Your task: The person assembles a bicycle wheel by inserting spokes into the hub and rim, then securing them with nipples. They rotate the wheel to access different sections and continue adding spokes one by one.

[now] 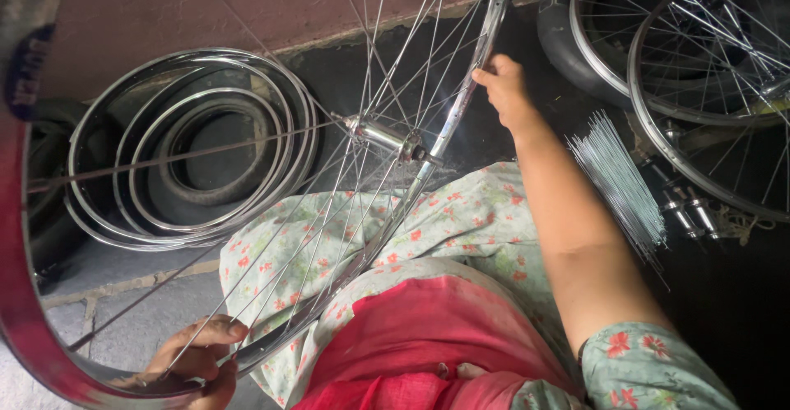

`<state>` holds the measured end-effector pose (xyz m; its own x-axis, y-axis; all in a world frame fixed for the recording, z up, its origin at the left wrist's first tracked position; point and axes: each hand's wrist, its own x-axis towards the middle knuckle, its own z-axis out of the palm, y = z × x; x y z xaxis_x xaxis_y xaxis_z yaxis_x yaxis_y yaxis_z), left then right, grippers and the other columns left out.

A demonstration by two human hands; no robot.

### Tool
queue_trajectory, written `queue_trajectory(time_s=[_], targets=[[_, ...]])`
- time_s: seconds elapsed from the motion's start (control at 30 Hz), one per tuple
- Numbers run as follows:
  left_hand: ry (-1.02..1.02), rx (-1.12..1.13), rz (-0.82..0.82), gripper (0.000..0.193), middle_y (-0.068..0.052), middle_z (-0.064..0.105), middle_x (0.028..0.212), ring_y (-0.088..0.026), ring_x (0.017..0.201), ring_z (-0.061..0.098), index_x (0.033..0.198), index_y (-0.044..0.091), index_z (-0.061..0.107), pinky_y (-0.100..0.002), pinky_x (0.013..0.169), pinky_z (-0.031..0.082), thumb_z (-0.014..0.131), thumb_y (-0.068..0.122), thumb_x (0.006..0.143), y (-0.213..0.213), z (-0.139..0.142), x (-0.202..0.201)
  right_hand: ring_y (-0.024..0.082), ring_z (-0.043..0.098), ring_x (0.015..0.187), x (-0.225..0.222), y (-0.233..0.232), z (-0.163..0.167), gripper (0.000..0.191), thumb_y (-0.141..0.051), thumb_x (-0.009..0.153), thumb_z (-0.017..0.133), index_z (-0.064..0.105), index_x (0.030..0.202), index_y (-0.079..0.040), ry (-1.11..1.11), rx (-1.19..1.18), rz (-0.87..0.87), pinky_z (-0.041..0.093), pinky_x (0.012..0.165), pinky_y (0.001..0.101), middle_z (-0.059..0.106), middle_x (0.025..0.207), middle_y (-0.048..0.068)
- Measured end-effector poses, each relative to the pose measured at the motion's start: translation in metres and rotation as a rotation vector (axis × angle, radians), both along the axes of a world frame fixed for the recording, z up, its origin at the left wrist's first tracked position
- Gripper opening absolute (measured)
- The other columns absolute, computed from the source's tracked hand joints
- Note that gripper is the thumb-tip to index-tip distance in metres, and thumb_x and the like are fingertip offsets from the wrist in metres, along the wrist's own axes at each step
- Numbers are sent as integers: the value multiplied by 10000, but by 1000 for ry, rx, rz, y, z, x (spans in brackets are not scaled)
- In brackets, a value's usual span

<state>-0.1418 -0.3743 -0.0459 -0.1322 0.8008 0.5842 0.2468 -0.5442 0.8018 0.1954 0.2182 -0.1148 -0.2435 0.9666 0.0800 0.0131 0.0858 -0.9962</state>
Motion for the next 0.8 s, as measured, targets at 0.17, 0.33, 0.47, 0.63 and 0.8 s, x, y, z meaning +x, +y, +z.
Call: queue_trajectory(time_s=[0.17, 0.33, 0.47, 0.63, 0.8], targets=[[183, -209, 155, 335, -109, 674, 940, -311, 991, 725, 856, 36, 595, -440, 904, 578, 668, -222, 656, -8, -10, -14, 119, 625, 834, -3, 6, 2, 204, 8, 890, 759, 687, 1074, -44, 15, 49, -37, 496, 734, 282, 675, 935, -5], [179, -58, 83, 399, -166, 693, 1115, -323, 1117, 712, 673, 142, 457, -428, 946, 587, 638, -214, 670, -4, -8, -8, 38, 559, 712, 0, 13, 36, 330, 42, 832, 640, 680, 1116, -120, 165, 57, -76, 427, 596, 209, 700, 962, -41], [109, -24, 56, 370, -180, 690, 1132, -342, 1125, 709, 722, 97, 484, -429, 922, 604, 645, -234, 682, 1, -10, -7, 10, 419, 561, 3, 14, 52, 157, -4, 916, 673, 664, 1037, -104, 159, -8, 16, 288, 442, 194, 621, 873, -50], [-1, 51, -133, 275, -194, 698, 1219, -343, 1197, 704, 875, 73, 565, -418, 972, 596, 684, -171, 829, 3, -32, -27, 9, 456, 564, 2, 13, 55, 161, -9, 900, 699, 646, 1013, -110, 128, -21, 2, 323, 447, 185, 612, 844, -51], [-264, -487, -343, 318, -274, 647, 1230, -393, 1221, 614, 1182, -90, 686, -402, 883, 518, 685, 74, 909, -12, -58, -78, -47, 586, 735, 1, 11, 86, 268, 40, 815, 692, 640, 1039, -98, 96, 241, -107, 433, 604, 120, 657, 938, -66]])
